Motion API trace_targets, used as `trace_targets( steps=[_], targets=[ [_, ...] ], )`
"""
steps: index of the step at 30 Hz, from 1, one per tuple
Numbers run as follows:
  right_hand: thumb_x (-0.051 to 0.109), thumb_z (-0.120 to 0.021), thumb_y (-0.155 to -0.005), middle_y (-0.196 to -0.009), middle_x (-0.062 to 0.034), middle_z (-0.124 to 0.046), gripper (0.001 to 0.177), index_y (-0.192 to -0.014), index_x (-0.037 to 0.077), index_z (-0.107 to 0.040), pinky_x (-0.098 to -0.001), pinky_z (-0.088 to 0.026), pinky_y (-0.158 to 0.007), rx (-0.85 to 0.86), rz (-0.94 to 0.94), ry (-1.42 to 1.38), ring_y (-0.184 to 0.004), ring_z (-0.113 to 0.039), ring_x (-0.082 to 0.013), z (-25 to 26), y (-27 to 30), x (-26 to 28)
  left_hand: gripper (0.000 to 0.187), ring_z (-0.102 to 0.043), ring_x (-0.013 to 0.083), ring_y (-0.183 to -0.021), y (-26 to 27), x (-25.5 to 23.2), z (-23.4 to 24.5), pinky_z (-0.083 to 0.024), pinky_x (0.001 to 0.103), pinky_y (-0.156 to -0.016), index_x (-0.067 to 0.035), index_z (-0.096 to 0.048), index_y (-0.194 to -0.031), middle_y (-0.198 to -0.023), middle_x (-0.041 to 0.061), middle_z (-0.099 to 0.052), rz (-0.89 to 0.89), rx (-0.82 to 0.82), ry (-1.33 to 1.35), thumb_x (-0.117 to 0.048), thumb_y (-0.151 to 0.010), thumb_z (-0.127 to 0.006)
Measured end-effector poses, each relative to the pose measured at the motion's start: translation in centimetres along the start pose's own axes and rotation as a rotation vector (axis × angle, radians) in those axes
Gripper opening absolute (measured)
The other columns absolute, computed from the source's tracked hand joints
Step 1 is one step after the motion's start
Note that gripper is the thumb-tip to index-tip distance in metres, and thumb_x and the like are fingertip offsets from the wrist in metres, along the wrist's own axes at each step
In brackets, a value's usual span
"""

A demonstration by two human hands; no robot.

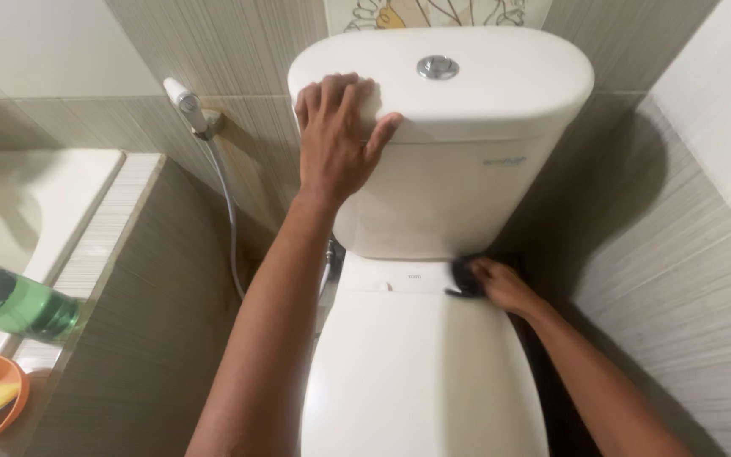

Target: The person wipes the toilet seat, tank, and underside of the lid with a cloth. They lift the lid to clean the underside and then close it.

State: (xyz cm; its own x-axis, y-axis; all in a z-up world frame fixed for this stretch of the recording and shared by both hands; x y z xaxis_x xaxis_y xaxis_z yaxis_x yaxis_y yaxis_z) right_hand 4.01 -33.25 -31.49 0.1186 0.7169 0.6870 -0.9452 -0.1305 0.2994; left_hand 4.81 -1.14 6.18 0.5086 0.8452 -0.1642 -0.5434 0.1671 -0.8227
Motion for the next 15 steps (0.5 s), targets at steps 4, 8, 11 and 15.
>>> trace_targets(
  steps=[4, 8, 11, 15],
  targets=[
    [0.028, -0.032, -0.112, -0.126, -0.0199, -0.072, 0.041, -0.123, 0.003, -0.063, -0.0435, -0.043, -0.124, 0.298, 0.541, 0.791, -0.126, -0.067, -0.0335, -7.6, -1.7, 7.1, 0.061, -0.047, 0.0328, -0.125, -0.2, -0.3, 0.5, -0.031, 0.05, -0.116, -0.008, -0.062, -0.13, -0.13, 0.01, -0.054, 0.016, 0.004, 0.025, -0.062, -0.102, -0.06],
    [0.045, -0.044, -0.109, -0.148, -0.0352, -0.036, 0.05, -0.139, 0.006, -0.052, -0.0564, -0.029, -0.112, 0.256, 0.224, 0.679, -0.14, -0.032, -0.0537, -9.6, -3.0, 6.4, 0.061, -0.047, 0.0332, -0.124, -0.3, -0.5, 0.8, -0.03, 0.05, -0.116, -0.007, -0.062, -0.131, -0.129, 0.01, -0.054, 0.021, 0.011, 0.024, -0.061, -0.102, -0.06],
    [0.029, -0.038, -0.111, -0.135, -0.0306, -0.061, 0.04, -0.131, 0.003, -0.062, -0.0529, -0.041, -0.115, 0.181, 0.672, 0.882, -0.132, -0.052, -0.0485, -12.1, -2.4, 8.6, 0.062, -0.047, 0.0335, -0.124, -0.3, -0.4, 0.7, -0.03, 0.05, -0.115, -0.007, -0.062, -0.131, -0.129, 0.011, -0.054, 0.018, 0.008, 0.018, -0.061, -0.102, -0.06],
    [0.021, -0.052, -0.11, -0.136, -0.0339, -0.059, 0.039, -0.131, -0.011, -0.058, -0.0549, -0.044, -0.108, -0.054, 0.83, 0.397, -0.131, -0.054, -0.0489, -12.4, -1.9, 10.8, 0.062, -0.047, 0.0326, -0.126, -0.2, -0.4, 0.9, -0.03, 0.049, -0.118, -0.007, -0.062, -0.131, -0.131, 0.011, -0.054, 0.008, 0.003, 0.011, -0.062, -0.104, -0.059]
  ],
)
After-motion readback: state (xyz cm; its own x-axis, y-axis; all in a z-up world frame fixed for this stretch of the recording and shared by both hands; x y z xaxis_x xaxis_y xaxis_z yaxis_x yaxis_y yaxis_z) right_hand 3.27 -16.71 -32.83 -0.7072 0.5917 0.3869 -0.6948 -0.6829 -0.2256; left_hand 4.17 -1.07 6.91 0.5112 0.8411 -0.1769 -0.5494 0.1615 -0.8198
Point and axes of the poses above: each hand's wrist, its own y-axis away from the middle knuckle, its own z-axis out of the back of the hand, x = y × z, the point moved 8 cm from there along -y, towards the middle knuckle
